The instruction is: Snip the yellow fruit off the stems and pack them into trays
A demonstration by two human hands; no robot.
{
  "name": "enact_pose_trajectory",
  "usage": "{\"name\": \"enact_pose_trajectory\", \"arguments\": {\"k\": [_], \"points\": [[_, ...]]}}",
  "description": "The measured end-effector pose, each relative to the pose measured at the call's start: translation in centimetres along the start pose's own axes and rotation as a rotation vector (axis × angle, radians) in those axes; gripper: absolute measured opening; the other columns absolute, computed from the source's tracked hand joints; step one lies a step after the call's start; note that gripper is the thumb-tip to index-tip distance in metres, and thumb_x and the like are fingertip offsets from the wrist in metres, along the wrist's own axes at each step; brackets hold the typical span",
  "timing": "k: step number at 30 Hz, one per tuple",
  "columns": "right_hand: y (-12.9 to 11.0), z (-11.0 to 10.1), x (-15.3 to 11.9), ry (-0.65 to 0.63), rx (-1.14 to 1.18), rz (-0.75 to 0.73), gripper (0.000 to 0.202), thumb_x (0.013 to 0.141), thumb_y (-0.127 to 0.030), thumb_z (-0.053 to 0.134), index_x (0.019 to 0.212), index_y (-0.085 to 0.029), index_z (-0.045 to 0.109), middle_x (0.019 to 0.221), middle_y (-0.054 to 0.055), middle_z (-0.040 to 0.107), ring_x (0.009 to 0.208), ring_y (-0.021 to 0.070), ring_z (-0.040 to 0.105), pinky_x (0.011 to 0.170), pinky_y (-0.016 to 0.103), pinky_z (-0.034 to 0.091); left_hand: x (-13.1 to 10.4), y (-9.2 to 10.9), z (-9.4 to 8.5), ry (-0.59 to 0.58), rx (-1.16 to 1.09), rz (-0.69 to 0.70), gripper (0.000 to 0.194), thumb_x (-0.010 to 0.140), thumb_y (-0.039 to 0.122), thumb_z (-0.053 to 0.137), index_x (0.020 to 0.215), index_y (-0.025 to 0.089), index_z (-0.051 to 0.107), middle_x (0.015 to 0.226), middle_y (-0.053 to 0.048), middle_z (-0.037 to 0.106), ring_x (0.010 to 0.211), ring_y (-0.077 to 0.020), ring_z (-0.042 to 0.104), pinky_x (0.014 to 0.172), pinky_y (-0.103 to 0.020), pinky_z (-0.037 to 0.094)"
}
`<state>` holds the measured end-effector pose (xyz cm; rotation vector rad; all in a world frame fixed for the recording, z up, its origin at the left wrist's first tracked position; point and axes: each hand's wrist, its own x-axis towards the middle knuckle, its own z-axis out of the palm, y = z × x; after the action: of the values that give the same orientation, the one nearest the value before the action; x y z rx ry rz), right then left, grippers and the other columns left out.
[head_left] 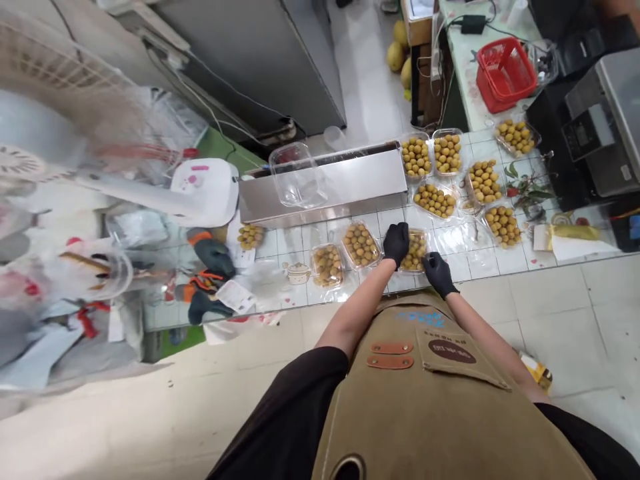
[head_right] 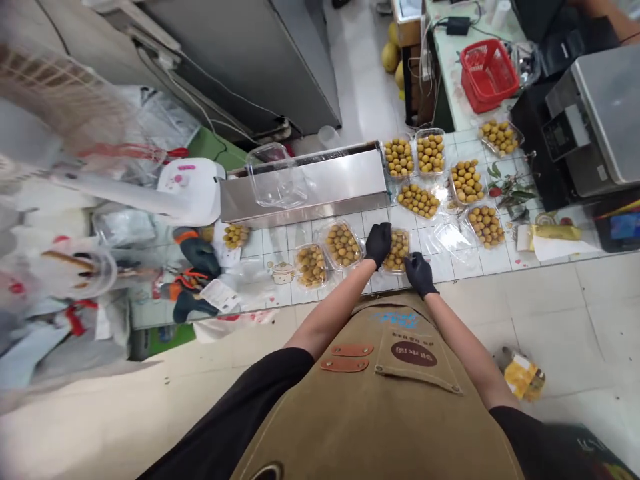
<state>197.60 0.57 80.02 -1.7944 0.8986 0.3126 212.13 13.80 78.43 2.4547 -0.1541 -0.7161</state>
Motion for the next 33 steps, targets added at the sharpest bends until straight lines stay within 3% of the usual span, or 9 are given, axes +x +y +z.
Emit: {"name": "enact_pose_trajectory", "arguments": {"k": [5,10,14,18,21,24,28,33], "points": [[0.7,-0.2,-0.2,-0.237,0.120,0.131,0.052,0.085,-0.065,0.085,0.092,-0.026,0.052,0.074,-0.002,0.069,0.064,0.0215,0.074,0.058,0.031,0.059,0.9,0.3,-0.3,0.019,-0.059,-0.072,0.036,0.118,0.041,0.050,0.125,0.017,0.077,0.133,-0.016,0.078,0.127,-0.0275,0.072,0.111,-0.035,0.052],[-0.1,-0.3,0.5,-0.344,0.207,0.216,0.051,0.078,-0.051,0.092,0.094,-0.024,0.053,0.073,0.000,0.072,0.061,0.0215,0.075,0.060,0.034,0.065,1.7,0.9,-0.3,0.011,-0.117,-0.149,0.035,0.115,0.050,0.058,0.121,0.020,0.076,0.124,-0.015,0.083,0.119,-0.0292,0.077,0.097,-0.033,0.054],[-0.3,-1.1,1.2,-0.292,0.192,0.180,0.049,0.073,-0.048,0.091,0.090,-0.025,0.051,0.065,-0.003,0.065,0.058,0.0195,0.070,0.055,0.031,0.060,1.4,0.8,0.2,0.045,-0.163,-0.209,0.040,0.115,0.056,0.056,0.127,0.023,0.074,0.125,-0.015,0.084,0.122,-0.0318,0.078,0.096,-0.034,0.053],[0.0,-3.2,1.1,-0.136,0.159,0.089,0.052,0.072,-0.055,0.087,0.092,-0.026,0.049,0.068,-0.007,0.060,0.061,0.0143,0.061,0.056,0.027,0.055,-0.1,0.7,0.3,0.084,-0.101,-0.223,0.046,0.115,0.051,0.051,0.133,0.015,0.073,0.133,-0.023,0.078,0.130,-0.0360,0.073,0.107,-0.039,0.053],[0.4,-4.9,0.7,-0.034,0.135,0.033,0.054,0.074,-0.062,0.083,0.100,-0.026,0.052,0.074,-0.007,0.061,0.073,0.0157,0.063,0.062,0.025,0.056,-0.1,1.6,0.4,0.057,-0.077,-0.066,0.047,0.109,0.048,0.063,0.138,0.013,0.073,0.145,-0.025,0.072,0.141,-0.0384,0.065,0.119,-0.044,0.049],[0.7,-5.8,0.4,0.028,0.131,0.023,0.057,0.075,-0.064,0.082,0.108,-0.026,0.056,0.075,-0.007,0.060,0.078,0.0165,0.064,0.067,0.026,0.057,1.7,3.1,0.5,-0.066,-0.147,0.123,0.043,0.103,0.051,0.072,0.130,0.017,0.078,0.142,-0.021,0.075,0.136,-0.0367,0.068,0.118,-0.043,0.050],[1.6,-5.0,-1.0,0.039,0.182,0.113,0.057,0.075,-0.065,0.085,0.102,-0.025,0.055,0.075,-0.003,0.066,0.074,0.0185,0.069,0.068,0.030,0.061,4.1,4.0,0.9,-0.154,-0.208,0.141,0.034,0.095,0.050,0.082,0.108,0.018,0.080,0.120,-0.015,0.083,0.110,-0.0311,0.075,0.103,-0.039,0.057],[2.5,-2.6,-3.4,-0.071,0.285,0.193,0.049,0.078,-0.062,0.086,0.092,-0.026,0.056,0.079,0.004,0.075,0.079,0.0267,0.079,0.075,0.041,0.067,3.7,3.4,1.5,-0.137,-0.291,0.126,0.033,0.100,0.048,0.080,0.112,0.017,0.079,0.110,-0.013,0.083,0.100,-0.0275,0.073,0.098,-0.040,0.059]]}}
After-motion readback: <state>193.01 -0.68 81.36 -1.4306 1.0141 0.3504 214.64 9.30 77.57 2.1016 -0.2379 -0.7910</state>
